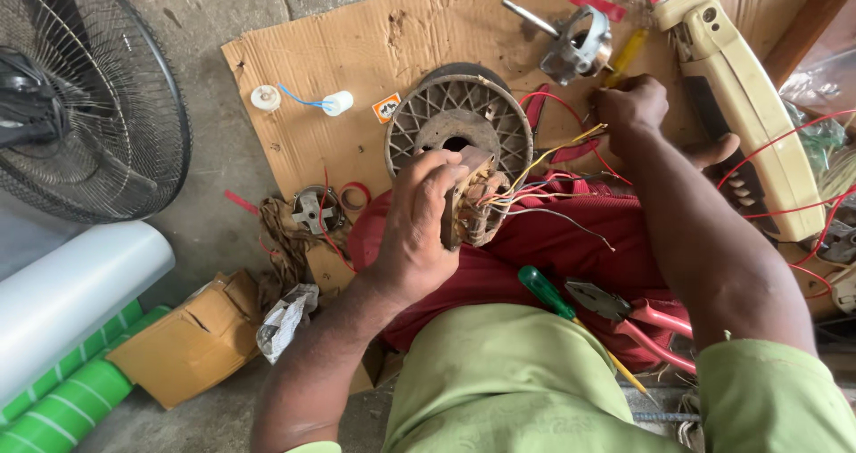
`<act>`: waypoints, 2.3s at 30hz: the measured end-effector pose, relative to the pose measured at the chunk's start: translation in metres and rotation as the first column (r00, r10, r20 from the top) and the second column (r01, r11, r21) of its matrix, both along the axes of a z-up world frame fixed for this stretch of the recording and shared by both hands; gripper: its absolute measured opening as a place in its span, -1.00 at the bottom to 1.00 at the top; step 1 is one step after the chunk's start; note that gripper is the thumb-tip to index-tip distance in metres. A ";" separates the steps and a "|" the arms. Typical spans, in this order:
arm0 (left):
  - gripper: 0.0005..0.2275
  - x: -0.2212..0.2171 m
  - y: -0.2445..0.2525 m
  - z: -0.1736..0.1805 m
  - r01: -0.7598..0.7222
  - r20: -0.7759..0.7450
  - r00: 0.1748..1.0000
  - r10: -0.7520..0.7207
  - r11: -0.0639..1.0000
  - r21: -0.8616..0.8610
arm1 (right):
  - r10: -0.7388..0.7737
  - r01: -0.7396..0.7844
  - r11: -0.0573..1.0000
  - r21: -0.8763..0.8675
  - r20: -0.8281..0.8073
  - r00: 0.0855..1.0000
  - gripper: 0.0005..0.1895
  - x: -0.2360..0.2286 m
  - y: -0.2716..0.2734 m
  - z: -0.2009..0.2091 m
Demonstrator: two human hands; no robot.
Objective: The person manipulates a fan motor stator and rotor on a cardboard surface. They use pliers and a screwdriver to work on the wiring and internal components of the motor assembly.
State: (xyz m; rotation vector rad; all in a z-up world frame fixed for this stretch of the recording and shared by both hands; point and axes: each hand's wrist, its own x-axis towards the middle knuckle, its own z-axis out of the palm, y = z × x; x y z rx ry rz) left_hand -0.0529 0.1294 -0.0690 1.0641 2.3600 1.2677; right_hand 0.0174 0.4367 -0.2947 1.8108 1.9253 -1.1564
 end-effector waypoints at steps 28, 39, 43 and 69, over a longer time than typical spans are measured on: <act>-0.38 0.007 0.006 0.001 -0.051 -0.033 0.998 0.050 0.998 -0.025 | -0.536 -0.184 0.772 -0.608 -0.780 0.323 -0.84 0.202 -0.015 0.170; -0.40 0.007 0.014 0.005 -0.037 -0.054 0.998 0.035 0.999 -0.039 | -0.511 -0.146 0.784 -0.603 -0.761 0.400 -0.73 0.140 -0.095 0.181; -0.41 0.007 0.015 0.005 -0.033 -0.052 0.998 0.031 0.999 -0.038 | -0.488 -0.140 0.807 -0.574 -0.781 0.390 -0.74 0.126 -0.103 0.182; -0.38 0.009 0.016 0.006 -0.017 -0.052 0.999 0.014 0.997 -0.073 | 0.005 -0.136 0.985 -0.104 -0.776 0.631 -0.75 0.099 -0.117 0.192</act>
